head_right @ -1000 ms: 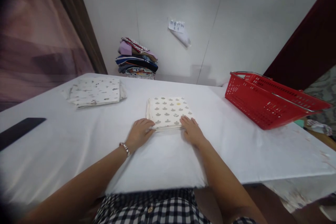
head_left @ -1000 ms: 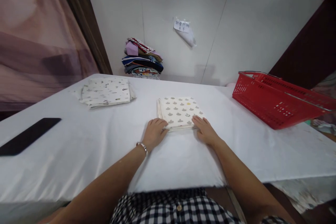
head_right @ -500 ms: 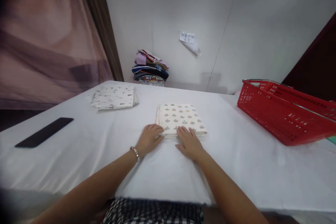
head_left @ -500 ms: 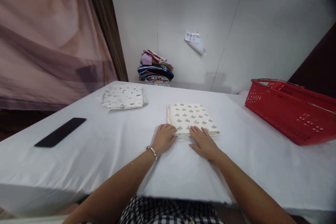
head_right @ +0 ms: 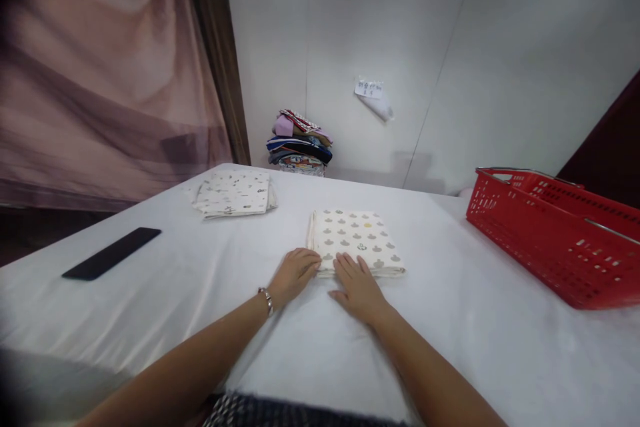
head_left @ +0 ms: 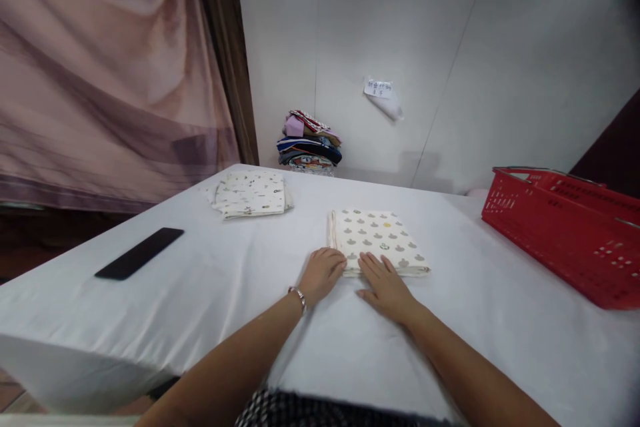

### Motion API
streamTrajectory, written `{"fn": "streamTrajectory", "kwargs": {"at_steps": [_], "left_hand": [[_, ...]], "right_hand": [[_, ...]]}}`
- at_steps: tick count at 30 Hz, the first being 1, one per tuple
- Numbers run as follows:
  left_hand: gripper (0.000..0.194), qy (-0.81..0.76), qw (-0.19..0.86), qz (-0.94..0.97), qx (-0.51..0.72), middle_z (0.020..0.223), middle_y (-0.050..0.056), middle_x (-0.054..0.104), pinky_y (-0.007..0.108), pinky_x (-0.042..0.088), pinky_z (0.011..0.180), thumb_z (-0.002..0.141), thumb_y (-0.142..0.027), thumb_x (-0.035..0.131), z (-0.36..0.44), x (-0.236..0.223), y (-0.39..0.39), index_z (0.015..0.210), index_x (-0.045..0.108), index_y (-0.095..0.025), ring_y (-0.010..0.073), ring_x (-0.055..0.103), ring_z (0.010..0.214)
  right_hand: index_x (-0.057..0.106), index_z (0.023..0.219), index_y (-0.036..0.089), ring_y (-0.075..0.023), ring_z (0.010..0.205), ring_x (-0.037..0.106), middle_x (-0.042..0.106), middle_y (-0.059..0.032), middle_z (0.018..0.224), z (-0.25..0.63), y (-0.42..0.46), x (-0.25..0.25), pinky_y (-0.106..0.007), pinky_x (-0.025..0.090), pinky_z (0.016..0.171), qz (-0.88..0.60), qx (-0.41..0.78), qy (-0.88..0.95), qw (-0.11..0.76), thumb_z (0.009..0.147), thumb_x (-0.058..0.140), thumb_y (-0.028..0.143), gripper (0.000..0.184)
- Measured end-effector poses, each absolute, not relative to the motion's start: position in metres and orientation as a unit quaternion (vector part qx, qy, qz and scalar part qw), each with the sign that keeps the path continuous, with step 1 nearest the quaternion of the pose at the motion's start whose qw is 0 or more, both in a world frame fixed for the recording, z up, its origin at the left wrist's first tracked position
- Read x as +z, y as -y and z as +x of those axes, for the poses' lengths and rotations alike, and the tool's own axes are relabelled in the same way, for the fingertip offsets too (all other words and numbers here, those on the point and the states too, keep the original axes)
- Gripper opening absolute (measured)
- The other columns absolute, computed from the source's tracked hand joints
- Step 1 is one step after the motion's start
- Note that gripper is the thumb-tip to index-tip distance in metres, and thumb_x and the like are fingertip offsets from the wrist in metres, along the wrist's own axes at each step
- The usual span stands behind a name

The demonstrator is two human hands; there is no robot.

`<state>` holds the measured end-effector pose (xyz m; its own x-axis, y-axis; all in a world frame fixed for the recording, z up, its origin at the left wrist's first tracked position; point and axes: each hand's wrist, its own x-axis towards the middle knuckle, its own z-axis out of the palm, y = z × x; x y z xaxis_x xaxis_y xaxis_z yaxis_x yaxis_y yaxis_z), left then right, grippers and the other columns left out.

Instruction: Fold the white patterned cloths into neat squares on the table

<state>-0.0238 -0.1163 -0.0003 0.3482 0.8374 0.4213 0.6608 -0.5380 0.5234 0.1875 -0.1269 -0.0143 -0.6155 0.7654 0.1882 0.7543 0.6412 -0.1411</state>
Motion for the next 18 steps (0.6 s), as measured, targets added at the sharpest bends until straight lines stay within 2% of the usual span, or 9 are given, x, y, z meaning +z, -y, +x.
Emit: {"fn": "streamTrajectory", "kwargs": {"at_steps": [3,5,8,10,13,15,18], "left_hand": [[0.027,-0.449,0.172,0.803,0.352,0.097,0.001,0.066,0.034,0.039,0.09,0.088,-0.029,0.04,-0.026,-0.001,0.113,0.084,0.067,-0.024,0.016,0.055,0.095],[0.026,-0.457,0.215,0.78,0.369,0.094,0.002,0.066,0.031,0.042,0.086,0.087,-0.03,0.041,-0.03,-0.002,0.106,0.083,0.066,-0.023,0.0159,0.056,0.092],[0.024,-0.532,0.257,0.714,0.375,0.096,0.003,0.066,0.029,0.045,0.078,0.083,-0.033,0.044,-0.036,-0.001,0.084,0.089,0.065,-0.021,0.0161,0.059,0.086],[0.03,-0.603,0.269,0.665,0.349,0.104,0.007,0.065,0.029,0.045,0.077,0.08,-0.037,0.049,-0.038,0.003,0.066,0.099,0.062,-0.018,0.0181,0.06,0.087],[0.053,-0.664,0.316,0.612,0.291,0.111,0.012,0.062,0.029,0.045,0.076,0.075,-0.044,0.055,-0.034,0.009,0.041,0.118,0.051,-0.013,0.022,0.06,0.094],[0.065,-0.673,0.355,0.587,0.277,0.115,0.015,0.06,0.028,0.045,0.073,0.073,-0.045,0.058,-0.029,0.011,0.03,0.126,0.042,-0.011,0.0226,0.061,0.095],[0.071,-0.676,0.375,0.57,0.28,0.123,0.017,0.054,0.027,0.046,0.072,0.071,-0.043,0.061,-0.021,0.008,0.022,0.13,0.037,-0.01,0.0229,0.061,0.097]], "right_hand": [[0.023,0.142,0.024,-0.0205,0.136,0.019,0.023,-0.0043,0.147,0.193,0.124,-0.011,-0.045,0.012,0.112,-0.433,0.07,0.89,0.128,0.09,0.033,0.05,0.059],[0.028,0.141,0.024,-0.0204,0.135,0.021,0.027,-0.0032,0.146,0.206,0.113,-0.004,-0.044,0.015,0.111,-0.479,0.086,0.856,0.176,0.09,0.032,0.05,0.057],[0.042,0.133,0.022,-0.0242,0.13,0.032,0.039,-0.0061,0.14,0.234,0.085,0.008,-0.043,0.028,0.107,-0.619,0.091,0.737,0.256,0.087,0.038,0.048,0.053],[0.05,0.127,0.02,-0.0263,0.12,0.046,0.051,-0.0081,0.13,0.254,0.063,0.014,-0.041,0.038,0.099,-0.698,0.12,0.66,0.252,0.085,0.044,0.045,0.049],[0.052,0.124,0.014,-0.0283,0.106,0.058,0.063,-0.0122,0.111,0.276,0.033,0.017,-0.042,0.045,0.09,-0.748,0.14,0.607,0.229,0.083,0.048,0.041,0.049],[0.052,0.124,0.011,-0.029,0.106,0.057,0.063,-0.0146,0.11,0.284,0.017,0.015,-0.041,0.044,0.089,-0.768,0.148,0.588,0.206,0.081,0.052,0.042,0.053],[0.054,0.12,0.009,-0.0318,0.11,0.054,0.055,-0.0205,0.121,0.288,-0.001,0.007,-0.042,0.044,0.088,-0.78,0.173,0.569,0.197,0.073,0.059,0.048,0.061]]}}
